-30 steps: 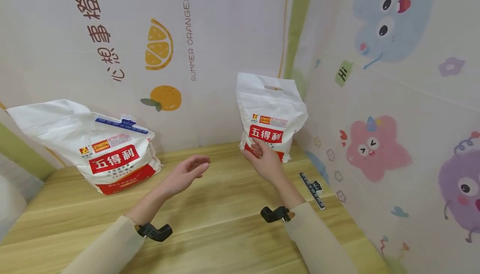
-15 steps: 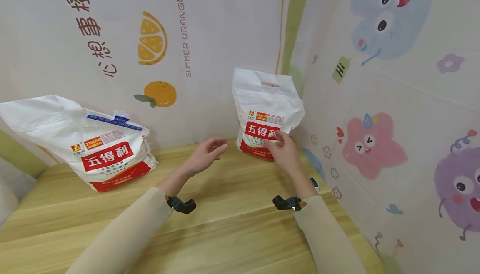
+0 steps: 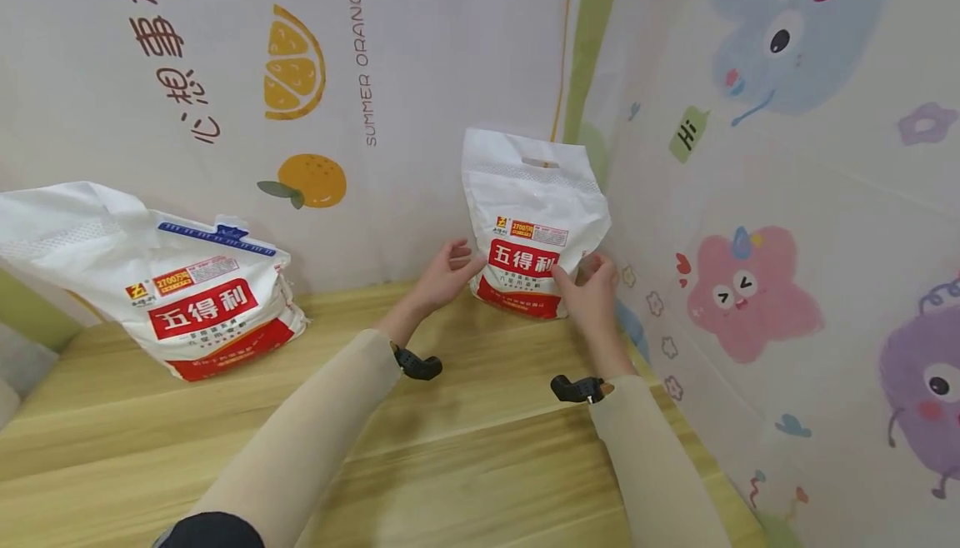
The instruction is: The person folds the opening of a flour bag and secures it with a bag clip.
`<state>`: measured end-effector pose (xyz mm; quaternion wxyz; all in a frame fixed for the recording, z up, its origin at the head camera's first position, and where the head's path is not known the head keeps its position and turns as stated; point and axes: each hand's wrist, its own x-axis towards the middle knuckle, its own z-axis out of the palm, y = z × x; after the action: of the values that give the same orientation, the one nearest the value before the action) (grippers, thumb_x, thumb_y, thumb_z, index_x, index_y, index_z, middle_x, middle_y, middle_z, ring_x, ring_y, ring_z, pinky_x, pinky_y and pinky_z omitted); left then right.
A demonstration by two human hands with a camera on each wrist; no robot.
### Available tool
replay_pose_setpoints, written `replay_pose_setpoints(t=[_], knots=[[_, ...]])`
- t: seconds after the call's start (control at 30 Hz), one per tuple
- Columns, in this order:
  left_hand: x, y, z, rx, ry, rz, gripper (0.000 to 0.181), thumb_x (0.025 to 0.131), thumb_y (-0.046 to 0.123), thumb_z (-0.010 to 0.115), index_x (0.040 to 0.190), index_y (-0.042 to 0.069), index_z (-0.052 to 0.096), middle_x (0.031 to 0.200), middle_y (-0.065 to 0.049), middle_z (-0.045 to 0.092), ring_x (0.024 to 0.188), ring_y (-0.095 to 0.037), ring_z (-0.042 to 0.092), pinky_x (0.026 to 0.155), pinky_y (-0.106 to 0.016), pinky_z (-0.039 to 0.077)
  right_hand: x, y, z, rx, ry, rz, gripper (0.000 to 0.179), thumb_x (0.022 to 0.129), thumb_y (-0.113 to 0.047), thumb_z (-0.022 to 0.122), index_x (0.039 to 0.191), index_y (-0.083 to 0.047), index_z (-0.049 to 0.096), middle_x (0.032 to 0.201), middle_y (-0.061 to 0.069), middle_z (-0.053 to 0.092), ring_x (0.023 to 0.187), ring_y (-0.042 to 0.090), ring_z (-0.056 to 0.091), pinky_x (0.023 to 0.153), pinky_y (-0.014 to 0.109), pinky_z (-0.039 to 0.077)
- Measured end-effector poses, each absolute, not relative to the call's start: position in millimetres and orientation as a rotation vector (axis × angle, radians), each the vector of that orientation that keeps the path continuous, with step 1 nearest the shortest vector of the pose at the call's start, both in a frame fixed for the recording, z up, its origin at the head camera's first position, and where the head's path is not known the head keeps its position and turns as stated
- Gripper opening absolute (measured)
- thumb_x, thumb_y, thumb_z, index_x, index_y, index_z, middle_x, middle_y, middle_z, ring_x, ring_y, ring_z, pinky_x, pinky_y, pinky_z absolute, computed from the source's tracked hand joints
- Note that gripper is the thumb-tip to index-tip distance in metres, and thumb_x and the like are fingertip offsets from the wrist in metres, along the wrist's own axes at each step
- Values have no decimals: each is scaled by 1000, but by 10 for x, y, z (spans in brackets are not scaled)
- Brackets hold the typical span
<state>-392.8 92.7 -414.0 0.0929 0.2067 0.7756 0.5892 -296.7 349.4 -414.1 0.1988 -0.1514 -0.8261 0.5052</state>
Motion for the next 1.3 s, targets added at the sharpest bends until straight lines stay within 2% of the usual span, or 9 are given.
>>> replay_pose_setpoints(t=[0.13, 0.23, 0.43, 0.53, 0.77, 1.0, 1.3], knots=[[-4019, 1058, -4091, 551, 2244, 1831, 93, 106, 44, 69, 174, 5, 18, 176, -22, 32, 164, -40, 35, 133, -55, 35, -3051, 3552, -4174, -436, -2331, 1489, 106, 103, -52, 72, 171, -3, 9, 176, 27, 22, 164, 46, 28, 132, 63, 32], [-4101, 1137, -4064, 511, 2186, 1893, 99, 106, 43, 72, 175, 7, 11, 179, -22, 26, 167, -38, 29, 136, -52, 30, -3149, 3578, -4209, -399, -2350, 1578, 109, 102, -57, 72, 172, -5, 7, 178, 26, 20, 166, 46, 26, 133, 63, 31], [-4171, 1199, -4002, 460, 2094, 1906, 113, 105, 37, 75, 177, 15, -10, 183, -20, 19, 171, -37, 19, 138, -52, 24, -3319, 3570, -4239, -302, -2368, 1635, 100, 101, -59, 72, 169, -8, 19, 172, 23, 35, 162, 43, 37, 129, 63, 38], [-4171, 1233, -4003, 448, 2090, 1880, 116, 105, 35, 76, 176, 19, -14, 183, -18, 19, 172, -34, 18, 138, -53, 22, -3353, 3565, -4258, -263, -2373, 1640, 92, 103, -57, 71, 169, -13, 24, 169, 21, 41, 158, 42, 44, 126, 64, 42], [-4139, 1342, -4040, 552, 2132, 1881, 89, 107, 23, 72, 173, 17, 12, 170, -15, 41, 163, -34, 37, 132, -58, 36, -3374, 3573, -4318, -279, -2379, 1646, 86, 103, -59, 70, 167, -15, 32, 165, 19, 48, 152, 42, 51, 123, 64, 46], [-4072, 1403, -4034, 446, 2250, 1859, 80, 107, 26, 74, 169, 14, 25, 158, -17, 53, 148, -36, 56, 121, -55, 50, -3365, 3616, -4333, -379, -2424, 1551, 85, 102, -61, 70, 163, -8, 43, 160, 21, 56, 145, 41, 57, 120, 59, 50], [-4082, 1312, -4123, 431, 2292, 1839, 73, 103, 29, 79, 161, 14, 38, 154, -15, 58, 142, -34, 60, 118, -54, 53, -3330, 3638, -4340, -367, -2490, 1477, 81, 103, -60, 69, 159, -4, 49, 156, 23, 60, 142, 42, 61, 117, 58, 53]])
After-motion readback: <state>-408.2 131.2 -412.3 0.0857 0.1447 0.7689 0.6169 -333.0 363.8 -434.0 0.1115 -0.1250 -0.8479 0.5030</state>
